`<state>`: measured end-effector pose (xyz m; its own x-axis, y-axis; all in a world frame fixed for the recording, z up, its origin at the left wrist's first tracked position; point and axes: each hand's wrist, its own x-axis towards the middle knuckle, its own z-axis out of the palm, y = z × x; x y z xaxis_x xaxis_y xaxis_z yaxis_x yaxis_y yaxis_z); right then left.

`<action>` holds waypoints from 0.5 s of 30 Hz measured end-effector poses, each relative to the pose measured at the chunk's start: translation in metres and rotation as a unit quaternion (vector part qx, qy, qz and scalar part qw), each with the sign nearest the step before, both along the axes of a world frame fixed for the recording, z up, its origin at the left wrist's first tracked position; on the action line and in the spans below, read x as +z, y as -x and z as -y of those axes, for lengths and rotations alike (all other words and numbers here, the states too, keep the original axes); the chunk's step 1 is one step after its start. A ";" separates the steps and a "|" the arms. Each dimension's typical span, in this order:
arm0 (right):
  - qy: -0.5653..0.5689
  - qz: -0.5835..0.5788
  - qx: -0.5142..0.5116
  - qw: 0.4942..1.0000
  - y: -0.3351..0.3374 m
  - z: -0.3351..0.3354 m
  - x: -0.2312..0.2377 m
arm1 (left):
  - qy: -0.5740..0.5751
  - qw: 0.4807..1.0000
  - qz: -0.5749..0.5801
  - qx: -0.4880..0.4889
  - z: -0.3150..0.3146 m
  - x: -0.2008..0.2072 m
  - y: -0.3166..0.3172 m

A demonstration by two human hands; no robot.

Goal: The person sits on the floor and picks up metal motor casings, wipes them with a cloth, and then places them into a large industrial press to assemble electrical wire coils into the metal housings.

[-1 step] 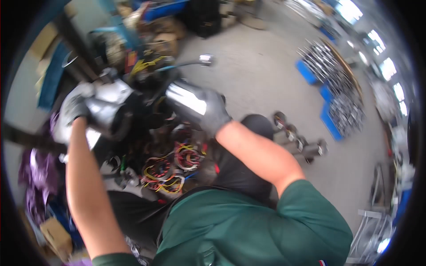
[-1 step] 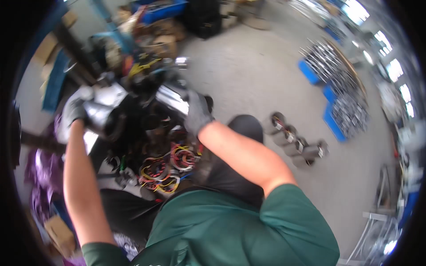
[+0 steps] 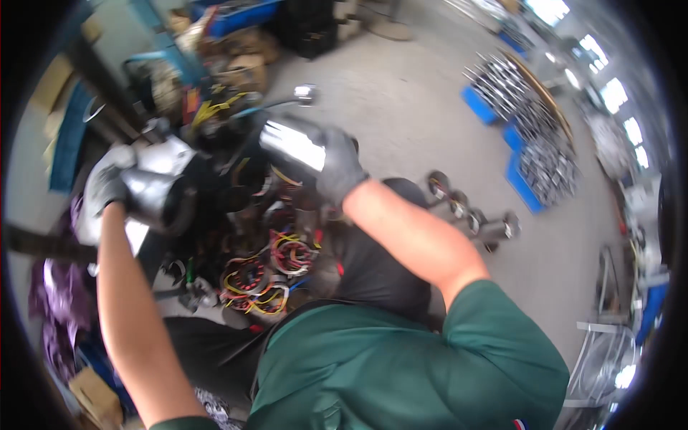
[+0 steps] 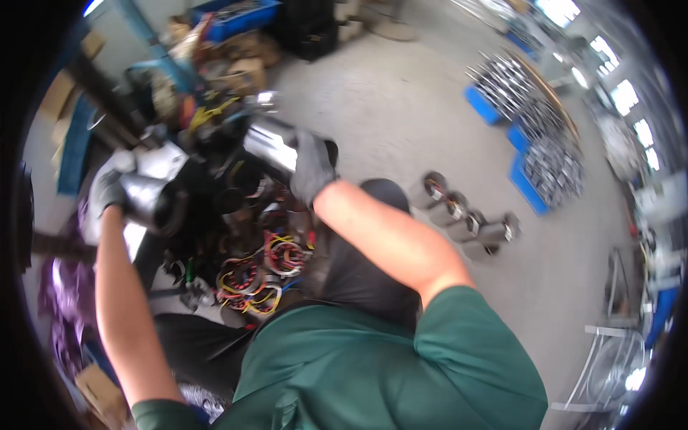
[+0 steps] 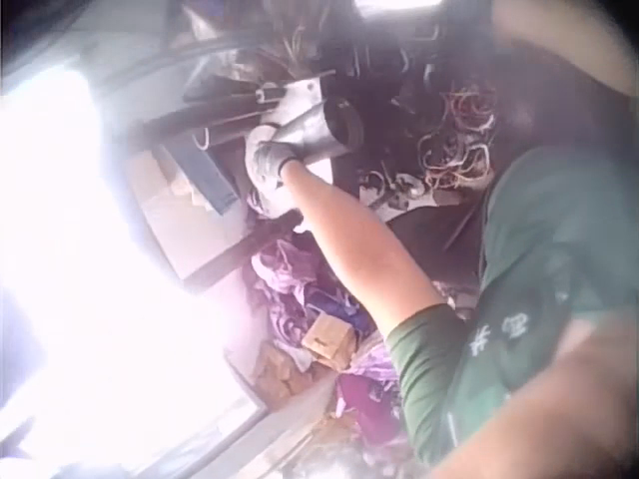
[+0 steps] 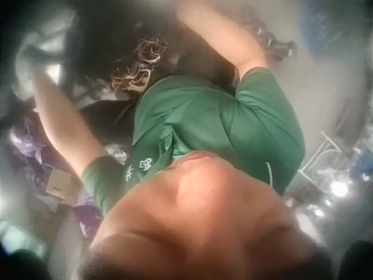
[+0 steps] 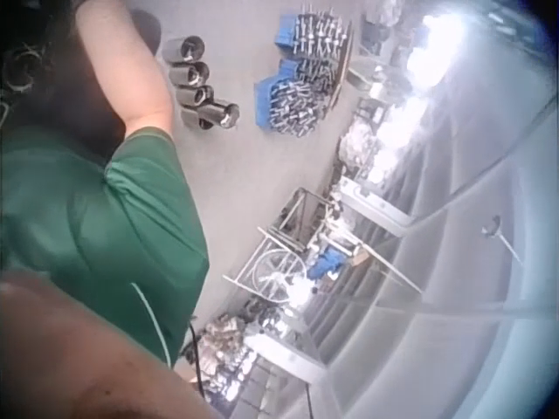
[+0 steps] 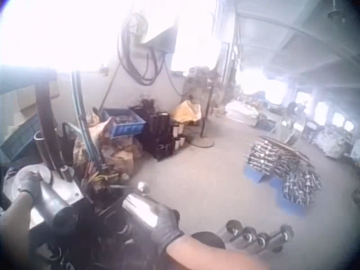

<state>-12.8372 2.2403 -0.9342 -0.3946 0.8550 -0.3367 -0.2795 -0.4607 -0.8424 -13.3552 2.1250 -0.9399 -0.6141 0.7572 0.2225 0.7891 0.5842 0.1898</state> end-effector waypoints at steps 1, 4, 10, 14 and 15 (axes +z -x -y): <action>-0.098 0.144 -0.038 0.984 -0.016 -0.003 0.032 | -0.060 0.985 0.155 -0.037 0.021 0.005 0.029; 0.050 -0.115 -0.116 0.985 -0.101 -0.074 0.044 | 0.013 0.998 0.031 0.053 -0.015 -0.011 0.043; -0.094 0.442 0.020 0.892 -0.289 -0.115 -0.002 | 0.061 0.995 -0.047 0.056 -0.013 -0.010 0.069; -0.012 0.630 -0.123 0.766 -0.420 -0.109 -0.071 | 0.003 0.998 -0.032 0.054 -0.035 -0.029 0.064; -0.019 0.636 -0.127 0.761 -0.429 -0.098 -0.073 | 0.007 0.998 -0.028 0.062 -0.029 -0.030 0.070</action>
